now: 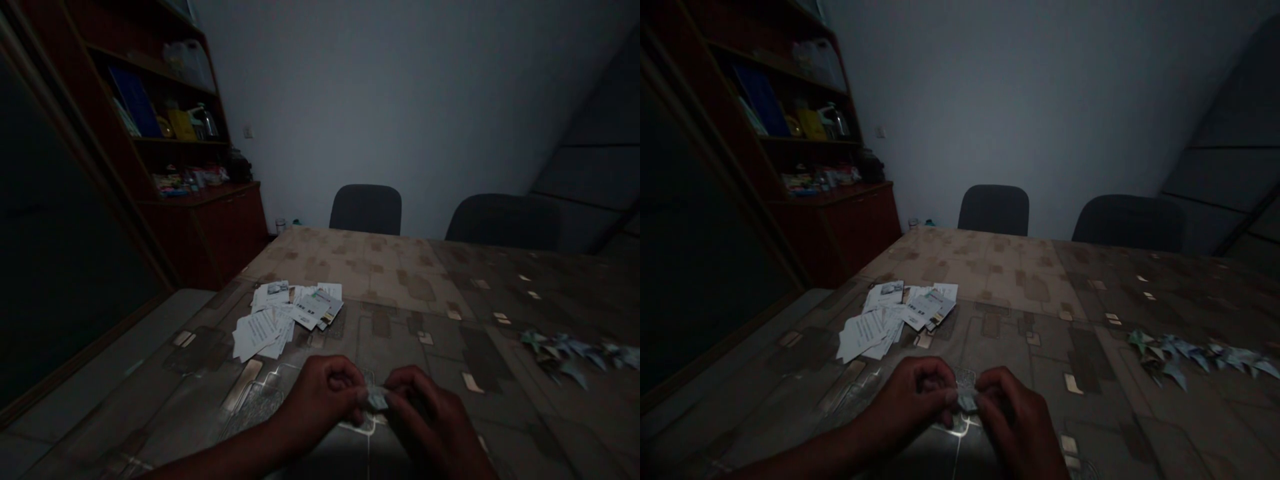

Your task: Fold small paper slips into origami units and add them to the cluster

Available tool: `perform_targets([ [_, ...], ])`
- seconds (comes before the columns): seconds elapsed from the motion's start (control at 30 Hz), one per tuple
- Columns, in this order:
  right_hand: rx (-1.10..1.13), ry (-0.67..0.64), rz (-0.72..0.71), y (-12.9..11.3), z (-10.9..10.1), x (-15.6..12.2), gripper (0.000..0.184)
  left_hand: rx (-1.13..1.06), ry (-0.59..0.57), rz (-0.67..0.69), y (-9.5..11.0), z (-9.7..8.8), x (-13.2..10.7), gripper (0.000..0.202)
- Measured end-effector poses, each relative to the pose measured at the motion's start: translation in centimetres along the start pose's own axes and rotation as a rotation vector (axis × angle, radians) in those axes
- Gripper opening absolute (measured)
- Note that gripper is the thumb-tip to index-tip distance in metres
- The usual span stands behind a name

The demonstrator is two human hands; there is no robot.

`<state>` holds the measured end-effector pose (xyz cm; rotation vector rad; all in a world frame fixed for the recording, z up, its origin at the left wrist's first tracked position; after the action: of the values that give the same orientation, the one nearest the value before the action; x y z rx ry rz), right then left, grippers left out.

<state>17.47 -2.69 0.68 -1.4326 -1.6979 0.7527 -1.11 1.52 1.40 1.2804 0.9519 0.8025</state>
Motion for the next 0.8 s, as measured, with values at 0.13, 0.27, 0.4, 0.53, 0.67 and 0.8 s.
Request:
perform_targets([
  [0.13,0.1,0.044,0.03,-0.36,0.31,-0.13,0.01,-0.022,-0.06,0.024,-0.03,0.13,0.09,0.014],
  [0.27,0.184,-0.019,0.081,-0.43,0.47,-0.16,0.015,0.016,-0.086,-0.001,-0.2,0.21,0.09,0.016],
  [0.4,0.251,-0.102,0.142,-0.27,0.33,0.02,0.031,-0.026,-0.018,-0.047,-0.46,0.06,0.05,0.019],
  [0.53,0.152,-0.126,0.107,-0.3,0.52,0.19,0.027,0.024,-0.007,-0.038,-0.65,0.1,0.03,0.018],
  [0.67,0.087,-0.132,0.095,-0.12,0.59,0.3,0.026,0.084,-0.004,-0.007,-0.45,0.23,-0.11,0.017],
  [0.8,0.013,-0.166,-0.003,0.22,0.18,0.5,0.026,0.116,0.014,0.043,-0.15,0.13,-0.28,0.016],
])
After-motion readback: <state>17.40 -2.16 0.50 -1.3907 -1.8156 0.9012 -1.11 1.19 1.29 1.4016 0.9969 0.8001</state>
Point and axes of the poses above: each hand's wrist, its own x-axis towards the middle knuckle, its own z-axis out of the palm, y = z × x, the point moved 1 cm from there along x, towards the middle knuckle, and after that the axes turned 3 degrees about z, right-handed, at the moved point
